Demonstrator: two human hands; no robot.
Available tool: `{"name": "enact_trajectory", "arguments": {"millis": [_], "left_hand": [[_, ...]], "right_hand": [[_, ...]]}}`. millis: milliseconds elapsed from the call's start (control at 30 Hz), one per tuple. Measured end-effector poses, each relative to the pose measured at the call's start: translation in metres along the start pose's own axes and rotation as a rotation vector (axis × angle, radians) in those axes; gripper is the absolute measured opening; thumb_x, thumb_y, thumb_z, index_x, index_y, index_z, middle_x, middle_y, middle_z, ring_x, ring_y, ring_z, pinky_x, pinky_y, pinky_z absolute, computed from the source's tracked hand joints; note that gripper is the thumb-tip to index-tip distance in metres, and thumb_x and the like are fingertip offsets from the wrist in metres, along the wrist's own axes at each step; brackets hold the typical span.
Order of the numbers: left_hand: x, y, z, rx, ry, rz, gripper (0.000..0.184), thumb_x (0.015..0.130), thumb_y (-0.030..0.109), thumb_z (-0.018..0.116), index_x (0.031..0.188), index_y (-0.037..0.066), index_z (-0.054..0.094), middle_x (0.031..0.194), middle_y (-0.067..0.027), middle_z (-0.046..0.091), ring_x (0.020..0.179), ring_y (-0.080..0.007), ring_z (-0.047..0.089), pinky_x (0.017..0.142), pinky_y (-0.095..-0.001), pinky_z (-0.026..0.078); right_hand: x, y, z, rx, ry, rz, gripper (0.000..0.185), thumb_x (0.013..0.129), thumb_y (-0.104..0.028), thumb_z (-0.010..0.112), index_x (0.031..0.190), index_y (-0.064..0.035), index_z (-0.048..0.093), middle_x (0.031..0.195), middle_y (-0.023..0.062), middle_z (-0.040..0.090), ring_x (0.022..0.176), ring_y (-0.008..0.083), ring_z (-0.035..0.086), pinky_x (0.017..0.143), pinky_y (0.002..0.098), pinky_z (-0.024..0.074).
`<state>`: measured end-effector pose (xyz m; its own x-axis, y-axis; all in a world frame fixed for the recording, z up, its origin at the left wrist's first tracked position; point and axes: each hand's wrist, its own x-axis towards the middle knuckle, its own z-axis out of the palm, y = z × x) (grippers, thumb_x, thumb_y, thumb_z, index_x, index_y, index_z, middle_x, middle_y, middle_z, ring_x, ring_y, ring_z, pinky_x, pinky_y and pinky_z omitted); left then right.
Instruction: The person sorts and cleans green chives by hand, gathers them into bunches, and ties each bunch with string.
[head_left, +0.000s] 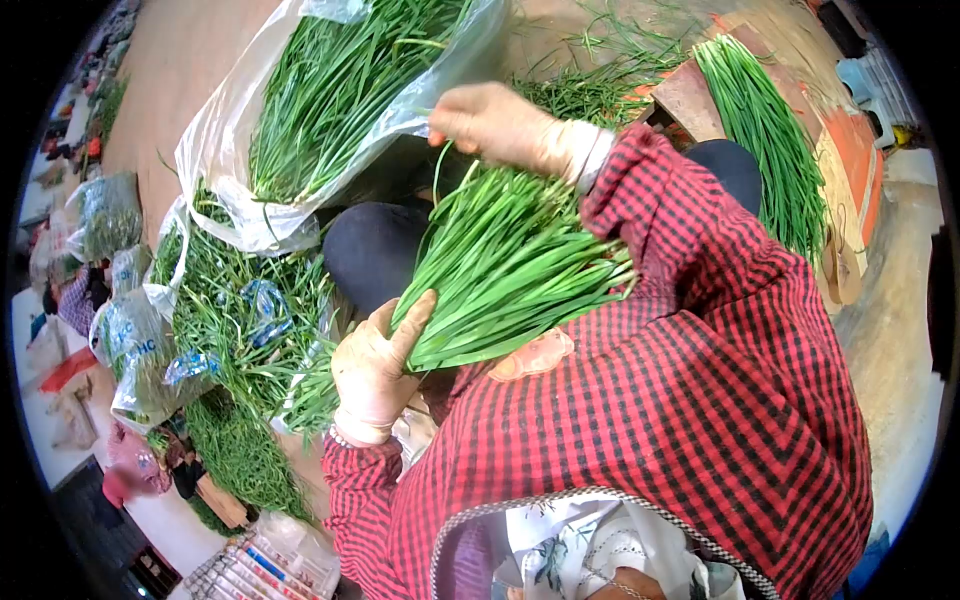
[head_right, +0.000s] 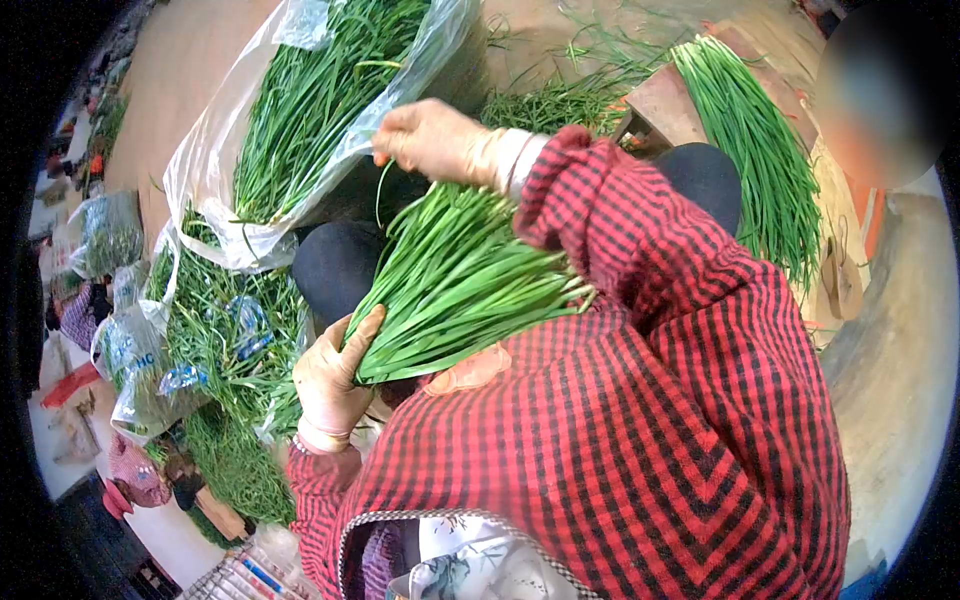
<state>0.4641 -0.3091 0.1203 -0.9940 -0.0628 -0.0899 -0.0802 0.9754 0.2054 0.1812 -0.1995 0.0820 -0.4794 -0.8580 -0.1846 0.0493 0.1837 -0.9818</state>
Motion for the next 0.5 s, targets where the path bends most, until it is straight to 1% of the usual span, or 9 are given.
{"name": "enact_trajectory", "arguments": {"millis": [33,67,100,167,300,333,367,433,500], "left_hand": [[0.003,-0.002,-0.002,-0.064,0.036,-0.008,0.078,0.054,0.008,0.077,0.128,0.023,0.06,0.115,-0.0089,0.065,0.096,-0.0279,0.065,0.078,-0.0361,0.052],[0.005,-0.005,-0.003,-0.109,0.094,-0.003,0.077,0.054,0.001,0.072,0.127,0.023,0.061,0.115,-0.0082,0.065,0.093,-0.0275,0.065,0.076,-0.0362,0.052],[0.007,-0.007,-0.004,-0.175,0.134,-0.014,0.074,0.058,0.004,0.075,0.128,0.023,0.06,0.114,-0.0082,0.065,0.093,-0.0277,0.065,0.077,-0.0354,0.052],[0.011,-0.007,-0.017,-0.269,0.144,-0.052,0.064,0.063,0.007,0.076,0.125,0.016,0.063,0.111,-0.0098,0.067,0.096,-0.0279,0.066,0.083,-0.0339,0.052],[0.01,-0.024,-0.008,-0.686,0.205,-0.175,0.046,0.079,0.002,0.07,0.124,0.0,0.059,0.118,-0.0121,0.065,0.106,-0.0204,0.063,0.093,-0.0319,0.047],[0.011,-0.018,-0.009,-1.032,0.179,-0.312,0.047,0.081,0.008,0.069,0.125,-0.003,0.057,0.119,-0.0109,0.065,0.106,-0.0167,0.062,0.094,-0.0298,0.046],[0.012,-0.023,-0.018,-0.993,0.089,-0.236,0.046,0.081,0.007,0.069,0.124,-0.003,0.057,0.117,-0.0095,0.065,0.105,-0.0157,0.061,0.092,-0.0303,0.047],[0.013,-0.019,-0.014,-1.216,0.055,-0.382,0.046,0.078,0.005,0.071,0.122,-0.001,0.059,0.116,-0.0088,0.066,0.102,-0.0164,0.062,0.089,-0.0307,0.048],[0.015,-0.014,-0.014,-1.273,-0.011,-0.547,0.041,0.074,0.003,0.07,0.114,0.0,0.062,0.102,-0.0084,0.068,0.086,-0.0177,0.065,0.077,-0.0308,0.052]], "right_hand": [[0.0,-0.001,-0.013,-0.03,0.044,-0.036,0.025,0.094,-0.032,0.054,0.09,-0.0102,0.065,0.062,-0.0061,0.044,0.05,0.0025,0.035,0.043,0.0188,0.0294],[0.009,0.009,-0.03,-0.14,0.109,-0.215,0.025,0.094,-0.032,0.055,0.092,-0.0106,0.066,0.064,-0.0061,0.046,0.05,0.0021,0.035,0.043,0.0185,0.0293],[0.011,0.007,-0.043,-0.251,0.173,-0.393,0.024,0.094,-0.032,0.055,0.093,-0.011,0.067,0.065,-0.006,0.048,0.051,0.0017,0.035,0.044,0.0182,0.0292],[-0.005,-0.013,-0.078,-0.06,0.25,-0.078,0.025,0.093,-0.033,0.057,0.096,-0.0106,0.068,0.072,-0.0056,0.054,0.054,0.0006,0.037,0.044,0.0178,0.0294],[-0.029,-0.016,-0.13,-0.199,0.334,0.028,0.026,0.095,-0.032,0.057,0.1,-0.0078,0.067,0.075,-0.0046,0.06,0.053,-0.0003,0.04,0.043,0.0168,0.0313],[-0.033,-0.005,-0.141,-0.28,0.245,0.038,0.029,0.095,-0.034,0.057,0.102,-0.007,0.067,0.079,-0.0035,0.062,0.056,0.0002,0.045,0.046,0.0166,0.0361],[-0.033,0.015,-0.15,-0.359,0.155,0.048,0.033,0.095,-0.036,0.057,0.104,-0.0062,0.067,0.083,-0.0024,0.064,0.06,0.0007,0.05,0.049,0.0164,0.0409],[-0.042,0.038,-0.143,-0.345,0.054,0.094,0.052,0.094,-0.046,0.057,0.125,-0.0051,0.057,0.102,0.0047,0.065,0.084,0.0121,0.063,0.066,0.024,0.0535],[-0.06,0.035,-0.116,0.02,0.161,0.135,0.073,0.086,-0.058,0.062,0.134,-0.0037,0.05,0.116,0.0114,0.061,0.095,0.0144,0.06,0.07,0.0302,0.0545]]}}
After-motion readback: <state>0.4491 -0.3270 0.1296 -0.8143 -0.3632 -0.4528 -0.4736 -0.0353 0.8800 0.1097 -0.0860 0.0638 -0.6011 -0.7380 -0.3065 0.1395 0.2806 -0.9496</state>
